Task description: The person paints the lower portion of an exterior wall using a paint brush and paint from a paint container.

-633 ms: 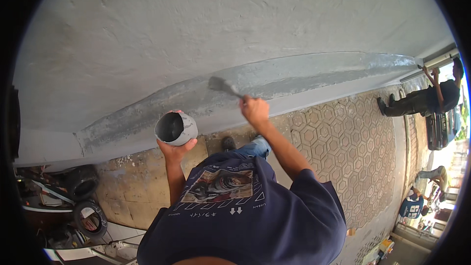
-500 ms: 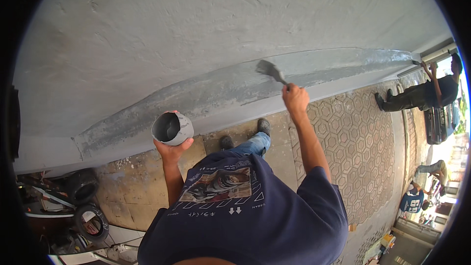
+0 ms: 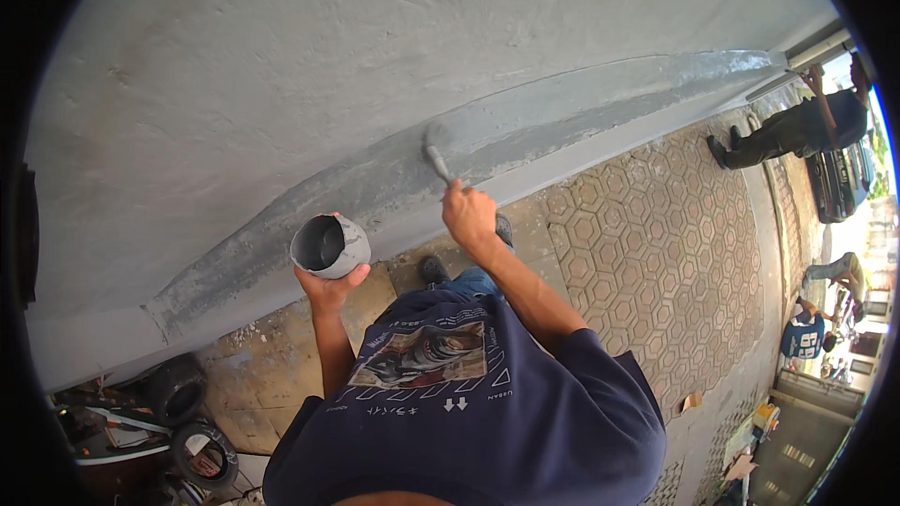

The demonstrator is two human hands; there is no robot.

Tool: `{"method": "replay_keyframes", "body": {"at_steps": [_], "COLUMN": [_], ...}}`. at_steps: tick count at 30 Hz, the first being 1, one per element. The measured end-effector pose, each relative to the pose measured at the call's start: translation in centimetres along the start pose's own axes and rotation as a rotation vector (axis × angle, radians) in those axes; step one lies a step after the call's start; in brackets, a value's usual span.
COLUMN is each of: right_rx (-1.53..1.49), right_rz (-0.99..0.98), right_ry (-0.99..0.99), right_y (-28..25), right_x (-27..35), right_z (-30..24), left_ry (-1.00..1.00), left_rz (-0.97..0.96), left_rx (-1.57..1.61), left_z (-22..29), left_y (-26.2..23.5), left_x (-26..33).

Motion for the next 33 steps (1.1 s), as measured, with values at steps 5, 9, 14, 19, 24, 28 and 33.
{"method": "replay_keyframes", "body": {"at_steps": [5,9,14,19,24,28,33], "right_rx": [-0.077,-0.086,0.126,0.142,-0.094,-0.218,-0.232], "right_rz": [-0.053,0.045,0.302,0.356,0.211,0.035,-0.046], "right_ry": [-0.132,0.127,0.377,0.525,0.340,0.142,0.092], "right_y": [0.0,-3.9,-9.7,-11.0,-5.4,-3.1,-4.3], "right_x": [0.8,-1.8,-5.0,-5.5,-3.5,-0.4,0.4], "right_z": [0.4,9.0,21.8,26.0,15.4,7.1,10.2], "left_ry": [-0.014,-0.030,-0.040,-0.048,-0.112,-0.089,-0.075], "left_rz": [-0.064,-0.052,-0.063,-0.045,-0.108,-0.136,-0.198], "left_rx": [0.036,0.027,-0.014,0.015,0.009,0.046,0.010], "left_z": [-0.2,-0.7,-0.4,-0.2,-0.3,-0.8,-0.9], "left_y": [1.8,2.2,3.4,4.9,6.8,9.1,10.6], "left_x": [-1.2,-1.7,-2.6,-3.5,-5.0,-6.6,-8.4]}}
Point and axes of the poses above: each hand's wrist, its own x-axis away from the middle knuckle, its own y-axis out of the palm, z = x × y, the point moved 3 cm from there along -x, towards the middle knuckle, and after that the axes turned 12 degrees about -z, right-handed, at the moved point
